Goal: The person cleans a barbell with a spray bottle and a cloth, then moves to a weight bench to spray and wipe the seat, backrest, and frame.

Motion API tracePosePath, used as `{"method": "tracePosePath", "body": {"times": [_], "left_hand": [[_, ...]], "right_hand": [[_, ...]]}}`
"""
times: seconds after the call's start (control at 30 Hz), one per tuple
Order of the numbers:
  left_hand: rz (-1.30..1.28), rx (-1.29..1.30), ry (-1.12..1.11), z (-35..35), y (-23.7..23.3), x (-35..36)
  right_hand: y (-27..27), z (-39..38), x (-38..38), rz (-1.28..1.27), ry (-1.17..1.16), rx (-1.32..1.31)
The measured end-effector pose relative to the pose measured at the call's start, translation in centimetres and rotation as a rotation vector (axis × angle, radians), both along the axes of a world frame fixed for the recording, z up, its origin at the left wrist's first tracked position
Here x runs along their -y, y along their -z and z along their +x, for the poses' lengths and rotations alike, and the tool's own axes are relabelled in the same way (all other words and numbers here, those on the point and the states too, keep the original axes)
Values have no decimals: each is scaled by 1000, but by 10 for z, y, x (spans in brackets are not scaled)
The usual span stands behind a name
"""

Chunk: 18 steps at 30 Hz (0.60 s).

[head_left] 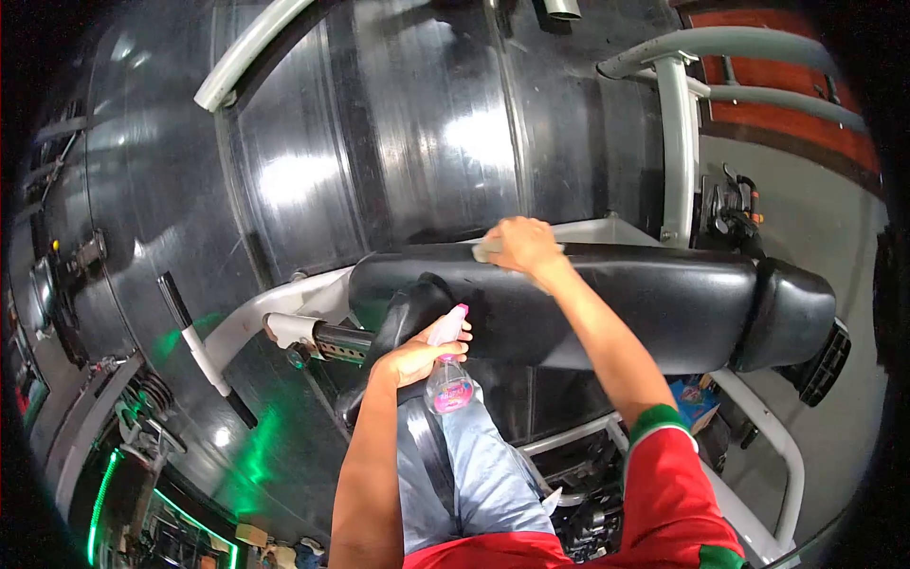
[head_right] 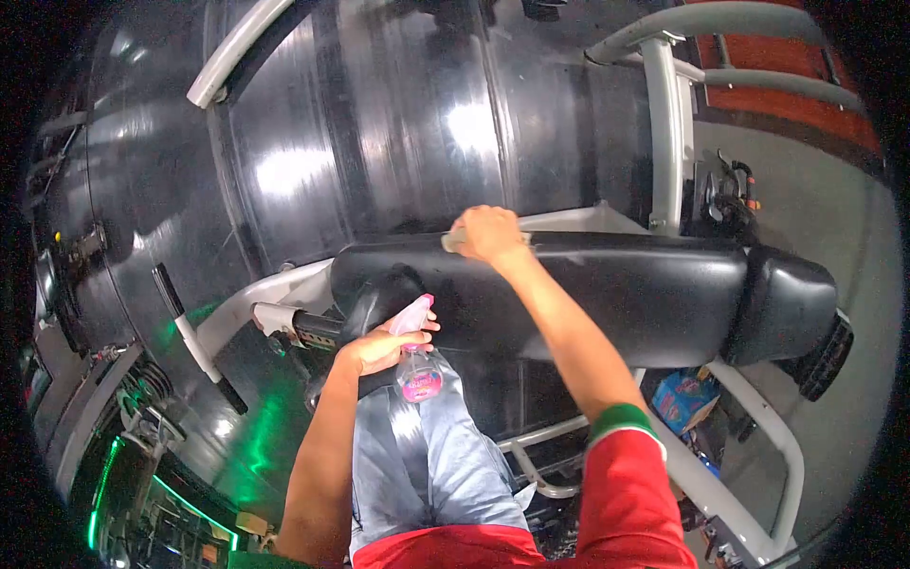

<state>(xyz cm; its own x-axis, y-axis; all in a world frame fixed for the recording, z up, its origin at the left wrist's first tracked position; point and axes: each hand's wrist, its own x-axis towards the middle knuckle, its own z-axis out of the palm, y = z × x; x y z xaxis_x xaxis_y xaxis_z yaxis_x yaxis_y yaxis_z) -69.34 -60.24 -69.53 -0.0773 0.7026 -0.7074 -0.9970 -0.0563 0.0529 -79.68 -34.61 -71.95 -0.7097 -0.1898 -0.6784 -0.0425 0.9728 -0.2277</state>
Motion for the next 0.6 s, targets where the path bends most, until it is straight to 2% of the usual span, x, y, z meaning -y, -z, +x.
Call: {"method": "tracePosePath", "body": {"times": [0.07,0.17,0.2,0.27,0.33,0.4,0.47,0.53,0.6], "left_hand": [[6,31,-4,-1,1,-1],[11,8,-10,-3,-2,-1],[28,-4,-9,-2,-1,-1],[27,-10,-32,1,2,-3],[49,-31,-26,2,3,-2],[36,-30,-36,1,-1,-3],[26,-32,-44,1,-1,-3],[23,-50,-31,3,1,-3],[23,-41,-26,3,1,-4]], "right_hand": [[27,-14,27,7,67,194],[46,-28,46,126,7,244],[41,-32,43,126,4,247],[18,-45,23,145,-52,434],[11,-51,-6,265,-67,509],[-24,-63,-30,183,144,624],[-4,-55,-48,153,214,624],[2,-53,-44,62,92,521],[16,-51,-26,58,76,551]]}}
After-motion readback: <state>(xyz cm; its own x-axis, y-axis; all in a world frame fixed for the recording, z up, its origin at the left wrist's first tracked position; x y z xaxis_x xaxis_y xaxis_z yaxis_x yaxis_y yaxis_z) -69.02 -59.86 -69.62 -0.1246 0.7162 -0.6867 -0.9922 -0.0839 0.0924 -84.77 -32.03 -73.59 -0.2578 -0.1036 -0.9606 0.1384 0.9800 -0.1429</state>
